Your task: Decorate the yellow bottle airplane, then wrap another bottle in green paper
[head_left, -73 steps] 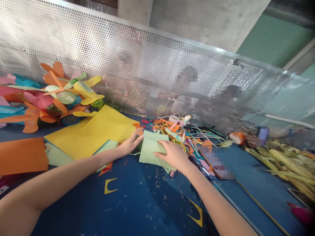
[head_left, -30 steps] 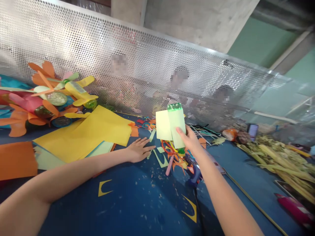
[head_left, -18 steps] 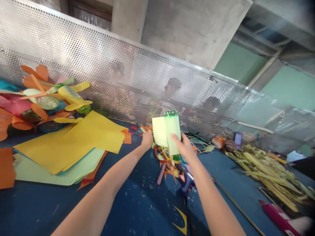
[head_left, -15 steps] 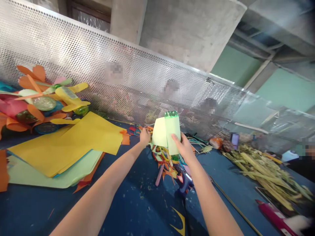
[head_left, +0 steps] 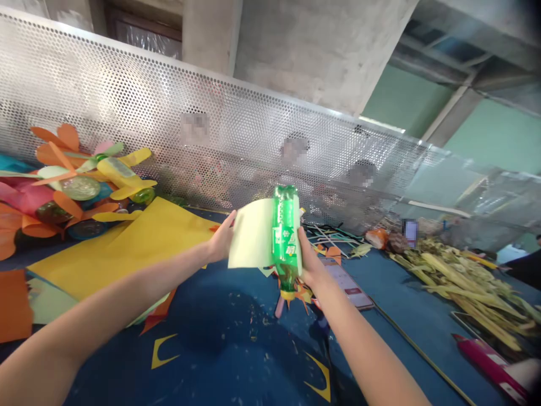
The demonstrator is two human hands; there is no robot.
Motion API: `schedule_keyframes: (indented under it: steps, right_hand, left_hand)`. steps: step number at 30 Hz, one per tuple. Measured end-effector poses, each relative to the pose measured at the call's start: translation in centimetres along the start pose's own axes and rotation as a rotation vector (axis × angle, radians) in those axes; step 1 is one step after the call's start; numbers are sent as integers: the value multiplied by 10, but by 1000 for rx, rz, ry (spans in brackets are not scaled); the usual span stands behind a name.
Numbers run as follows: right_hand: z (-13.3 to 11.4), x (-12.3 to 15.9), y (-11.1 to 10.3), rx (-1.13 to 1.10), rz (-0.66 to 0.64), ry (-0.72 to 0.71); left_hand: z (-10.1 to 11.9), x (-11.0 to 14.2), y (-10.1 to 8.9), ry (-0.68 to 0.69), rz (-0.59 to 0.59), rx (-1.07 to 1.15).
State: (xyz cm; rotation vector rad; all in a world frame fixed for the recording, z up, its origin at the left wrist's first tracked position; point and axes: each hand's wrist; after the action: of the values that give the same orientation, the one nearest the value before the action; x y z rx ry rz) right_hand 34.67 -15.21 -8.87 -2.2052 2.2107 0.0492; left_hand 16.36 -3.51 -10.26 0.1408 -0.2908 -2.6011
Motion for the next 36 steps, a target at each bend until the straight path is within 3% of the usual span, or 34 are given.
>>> schedule_keyframes:
  steps: [4, 10, 15, 19, 28, 36]
  right_hand:
    - [13, 0, 12, -55, -44, 26]
    - [22, 0, 21, 122, 58, -11]
    - [19, 4, 36, 467, 127, -137]
    - [18, 8, 47, 647, 167, -167]
    - [23, 17, 61, 878, 174, -288]
    - [28, 18, 64, 1066, 310, -401]
  left_hand:
    - [4, 36, 9, 6, -113, 160]
    - [8, 59, 23, 13, -111, 379]
    - [2, 63, 42, -25, -68, 407]
    - [-9, 62, 52, -18, 36, 449]
    - [-20, 62, 69, 69, 162, 499]
    - [-26, 65, 72, 79, 185, 474]
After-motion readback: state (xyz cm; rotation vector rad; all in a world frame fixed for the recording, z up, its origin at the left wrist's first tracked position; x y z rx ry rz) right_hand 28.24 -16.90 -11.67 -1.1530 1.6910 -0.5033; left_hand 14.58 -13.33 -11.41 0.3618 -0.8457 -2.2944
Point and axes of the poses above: each hand's wrist, its own x-axis away from the middle knuckle, its own y-axis out of the palm, z = x × y, and after that the axes turned 9 degrees about -z, right-handed
